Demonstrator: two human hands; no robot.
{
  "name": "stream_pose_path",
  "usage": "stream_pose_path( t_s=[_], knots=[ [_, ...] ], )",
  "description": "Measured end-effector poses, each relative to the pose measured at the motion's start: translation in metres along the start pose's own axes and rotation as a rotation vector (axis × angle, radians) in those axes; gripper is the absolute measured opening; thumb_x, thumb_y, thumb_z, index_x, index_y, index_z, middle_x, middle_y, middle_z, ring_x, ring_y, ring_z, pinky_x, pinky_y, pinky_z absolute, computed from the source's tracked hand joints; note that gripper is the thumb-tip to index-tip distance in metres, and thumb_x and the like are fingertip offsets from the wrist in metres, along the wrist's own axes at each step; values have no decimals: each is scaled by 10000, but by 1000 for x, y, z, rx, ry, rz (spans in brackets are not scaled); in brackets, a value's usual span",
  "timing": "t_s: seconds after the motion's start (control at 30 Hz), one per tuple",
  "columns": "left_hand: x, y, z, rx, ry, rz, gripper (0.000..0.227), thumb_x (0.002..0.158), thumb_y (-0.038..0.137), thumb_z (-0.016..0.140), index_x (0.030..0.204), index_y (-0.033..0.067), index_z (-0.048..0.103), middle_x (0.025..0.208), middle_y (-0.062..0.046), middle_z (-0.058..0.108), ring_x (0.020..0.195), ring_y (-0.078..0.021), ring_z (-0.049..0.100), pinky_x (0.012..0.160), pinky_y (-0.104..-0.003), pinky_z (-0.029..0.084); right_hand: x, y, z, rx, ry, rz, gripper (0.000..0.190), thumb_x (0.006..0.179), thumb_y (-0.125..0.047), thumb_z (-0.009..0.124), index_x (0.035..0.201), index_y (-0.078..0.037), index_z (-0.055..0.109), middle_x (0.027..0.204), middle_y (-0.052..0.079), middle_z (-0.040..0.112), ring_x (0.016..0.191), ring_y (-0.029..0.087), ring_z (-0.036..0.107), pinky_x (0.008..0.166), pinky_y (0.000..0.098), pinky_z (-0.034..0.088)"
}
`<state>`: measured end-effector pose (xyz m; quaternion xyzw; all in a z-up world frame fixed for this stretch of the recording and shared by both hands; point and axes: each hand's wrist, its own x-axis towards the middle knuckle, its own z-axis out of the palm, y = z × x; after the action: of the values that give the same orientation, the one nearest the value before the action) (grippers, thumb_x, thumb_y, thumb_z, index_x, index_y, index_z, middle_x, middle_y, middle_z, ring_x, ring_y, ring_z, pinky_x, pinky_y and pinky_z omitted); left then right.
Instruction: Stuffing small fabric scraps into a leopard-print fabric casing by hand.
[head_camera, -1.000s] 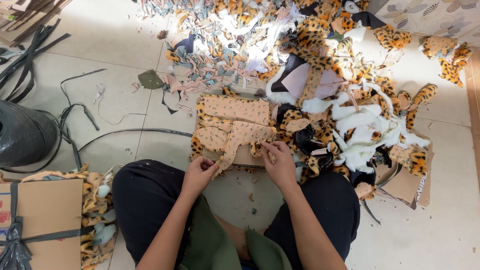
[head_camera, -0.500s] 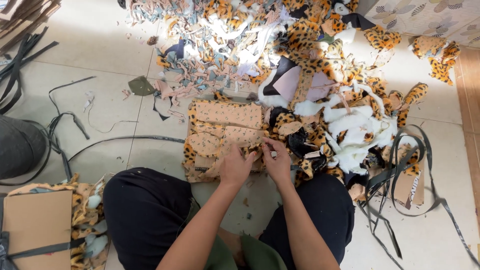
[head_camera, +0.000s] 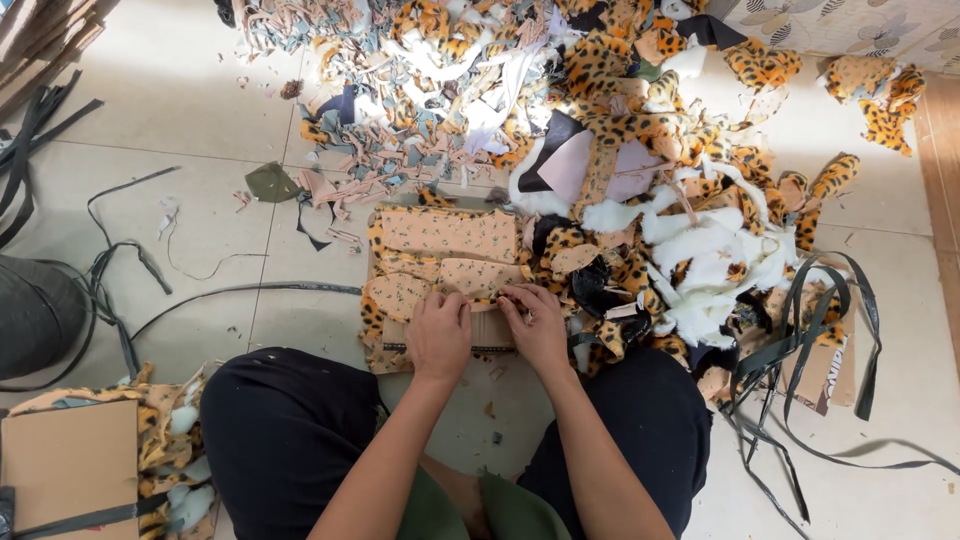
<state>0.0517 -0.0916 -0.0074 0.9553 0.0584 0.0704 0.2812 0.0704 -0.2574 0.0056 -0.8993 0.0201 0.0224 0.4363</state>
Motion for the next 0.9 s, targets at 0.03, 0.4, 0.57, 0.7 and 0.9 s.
stream_pose_path(
  t_s=[0.03,0.4,0.57,0.7,0.9],
  knots=[
    [0,-5,9,-1,-1,-2,79,962,233,668,916,181,706,788,-1,586,740,-187,620,554,-306,540,-2,-2,0,-2,-2,1,267,1017,-299,669,1232,-161,747,1198,76,680,1210,298,580,983,464,527],
    [2,-19,20,137,86,100,225,838,273,784,889,174,588,816,-8,537,812,-238,620,683,-357,537,-3,9,21,-114,157,-156,213,954,-305,754,1137,-204,797,1045,34,668,1089,259,620,886,395,566],
    [3,-44,-3,-46,142,35,189,873,283,780,864,209,606,793,32,543,784,-221,634,672,-336,535,-3,6,21,-179,218,-215,241,925,-346,781,1132,-224,799,1067,28,662,1115,261,596,915,417,546],
    [-6,-75,-31,-211,168,-181,121,899,227,764,880,197,649,797,36,607,775,-214,654,644,-329,546,-12,-9,17,-210,270,-309,289,951,-298,758,1229,-219,757,1180,59,595,1216,320,501,992,488,461],
    [-29,-108,-44,-76,-499,-443,221,868,350,691,1020,193,725,994,-55,642,941,-304,702,730,-415,581,-29,-20,42,-236,133,-405,73,918,-288,751,975,-250,774,997,-50,626,1002,206,591,868,390,496]
  ],
)
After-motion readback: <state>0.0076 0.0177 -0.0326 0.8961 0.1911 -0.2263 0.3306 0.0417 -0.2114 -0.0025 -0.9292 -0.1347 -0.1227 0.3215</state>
